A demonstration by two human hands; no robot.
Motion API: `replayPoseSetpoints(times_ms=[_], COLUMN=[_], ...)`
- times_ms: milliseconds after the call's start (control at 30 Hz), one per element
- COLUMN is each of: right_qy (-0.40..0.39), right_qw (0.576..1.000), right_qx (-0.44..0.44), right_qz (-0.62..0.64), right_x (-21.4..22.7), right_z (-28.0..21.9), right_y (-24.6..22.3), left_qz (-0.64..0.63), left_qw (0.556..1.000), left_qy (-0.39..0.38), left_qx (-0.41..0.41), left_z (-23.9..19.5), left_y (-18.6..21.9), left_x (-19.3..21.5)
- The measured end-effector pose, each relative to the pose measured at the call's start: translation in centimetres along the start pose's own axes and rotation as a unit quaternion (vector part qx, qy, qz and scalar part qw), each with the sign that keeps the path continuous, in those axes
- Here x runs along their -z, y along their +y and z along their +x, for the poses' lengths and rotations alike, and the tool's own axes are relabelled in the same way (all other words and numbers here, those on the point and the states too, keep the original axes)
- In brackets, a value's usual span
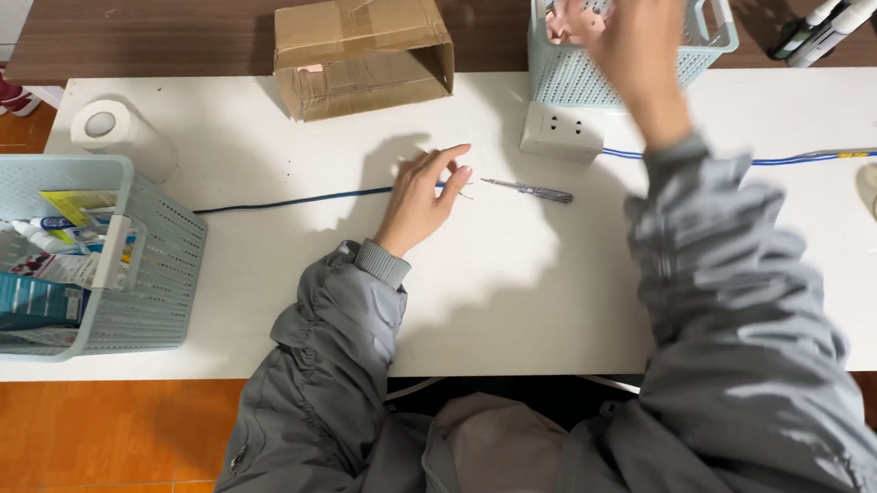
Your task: Assembling an electrical power plug by connecting wires to terminals and tightening screws with a screwdriver
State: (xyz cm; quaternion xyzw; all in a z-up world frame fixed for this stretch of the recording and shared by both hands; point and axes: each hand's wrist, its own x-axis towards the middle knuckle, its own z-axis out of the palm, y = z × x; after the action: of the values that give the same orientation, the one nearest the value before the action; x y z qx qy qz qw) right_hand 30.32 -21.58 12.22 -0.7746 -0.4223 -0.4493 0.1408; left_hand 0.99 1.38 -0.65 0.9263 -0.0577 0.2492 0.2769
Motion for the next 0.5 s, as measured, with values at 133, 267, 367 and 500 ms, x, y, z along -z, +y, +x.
replayPoseSetpoints(times_ms=[133, 267, 367, 500], right_qy=[0.02, 0.028, 0.01, -0.043], right_qw=[0.966, 0.959, 0.956, 0.954], right_qx=[0.178, 0.147, 0.103, 0.009], right_qz=[0.185, 0.241, 0.274, 0.297], right_x=[5.4, 7.7, 6.5, 6.8], right_z=[-7.1, -13.3, -14.5, -15.6], right_y=[-10.4, -16.2, -14.9, -11.5], left_qz=[-0.511, -0.686, -0.653, -0.598], left_qw=[0.85, 0.709, 0.74, 0.777], left_qy=[-0.024, -0.045, -0.028, 0.011], left_qx=[0.128, 0.157, 0.159, 0.196], left_z=[0.0, -0.4, -0.7, -0.8], left_y=[3.9, 6.8, 5.3, 4.3], left_x=[-1.5, -2.6, -3.6, -3.0])
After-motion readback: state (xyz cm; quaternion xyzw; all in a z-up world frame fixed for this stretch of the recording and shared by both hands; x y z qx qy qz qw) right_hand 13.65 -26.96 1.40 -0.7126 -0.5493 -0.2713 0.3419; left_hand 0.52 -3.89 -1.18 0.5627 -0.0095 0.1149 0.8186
